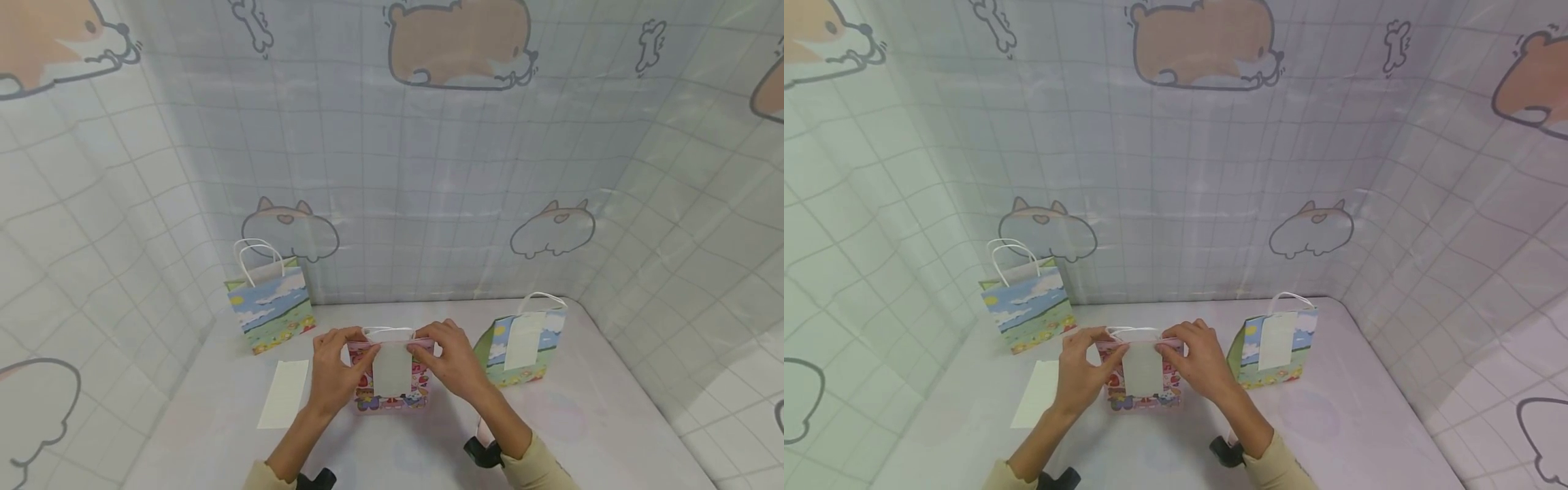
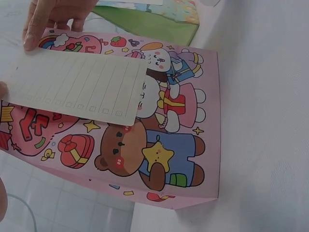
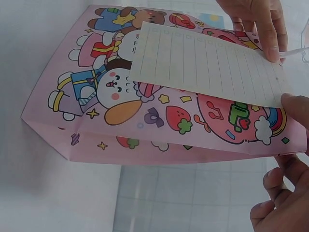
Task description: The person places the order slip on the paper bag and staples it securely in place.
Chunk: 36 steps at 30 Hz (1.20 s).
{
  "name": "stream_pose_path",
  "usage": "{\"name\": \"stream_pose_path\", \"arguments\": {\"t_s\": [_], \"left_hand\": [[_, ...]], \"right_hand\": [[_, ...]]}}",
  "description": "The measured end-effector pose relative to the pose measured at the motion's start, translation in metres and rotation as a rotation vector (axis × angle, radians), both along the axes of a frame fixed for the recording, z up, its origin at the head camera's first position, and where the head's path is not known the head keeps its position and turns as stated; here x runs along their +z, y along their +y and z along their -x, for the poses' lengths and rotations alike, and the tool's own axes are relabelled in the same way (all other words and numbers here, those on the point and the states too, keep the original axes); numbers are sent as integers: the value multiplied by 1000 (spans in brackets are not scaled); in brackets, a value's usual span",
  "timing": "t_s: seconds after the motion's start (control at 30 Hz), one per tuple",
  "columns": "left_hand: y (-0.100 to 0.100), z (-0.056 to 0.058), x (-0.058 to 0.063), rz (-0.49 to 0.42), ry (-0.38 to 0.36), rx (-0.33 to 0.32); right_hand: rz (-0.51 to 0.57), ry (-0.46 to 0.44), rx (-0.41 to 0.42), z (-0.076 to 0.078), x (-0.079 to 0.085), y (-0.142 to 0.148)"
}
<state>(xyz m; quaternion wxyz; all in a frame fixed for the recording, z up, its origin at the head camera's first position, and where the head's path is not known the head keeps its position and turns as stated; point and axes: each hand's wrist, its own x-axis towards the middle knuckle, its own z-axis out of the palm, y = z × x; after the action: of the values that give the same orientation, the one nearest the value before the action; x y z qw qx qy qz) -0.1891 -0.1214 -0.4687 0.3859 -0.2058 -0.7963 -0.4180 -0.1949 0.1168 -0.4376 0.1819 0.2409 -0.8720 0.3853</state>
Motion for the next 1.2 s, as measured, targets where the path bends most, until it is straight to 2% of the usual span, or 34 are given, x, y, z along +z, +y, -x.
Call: {"name": "stream_pose_path", "arguments": {"t_s": [0.2, 0.8, 1.03, 1.2], "left_hand": [[-2, -1, 3, 16, 7, -35], [-2, -1, 2, 26, 19, -56], [-1, 1, 0, 25, -10, -73], [-1, 1, 0, 31, 1, -72]], "right_hand": [[6, -5, 7, 0, 0, 0], [-4, -18, 13, -1, 0, 4], [-9, -26, 7, -1, -1, 4], [-3, -32, 8, -1, -2, 4]]}}
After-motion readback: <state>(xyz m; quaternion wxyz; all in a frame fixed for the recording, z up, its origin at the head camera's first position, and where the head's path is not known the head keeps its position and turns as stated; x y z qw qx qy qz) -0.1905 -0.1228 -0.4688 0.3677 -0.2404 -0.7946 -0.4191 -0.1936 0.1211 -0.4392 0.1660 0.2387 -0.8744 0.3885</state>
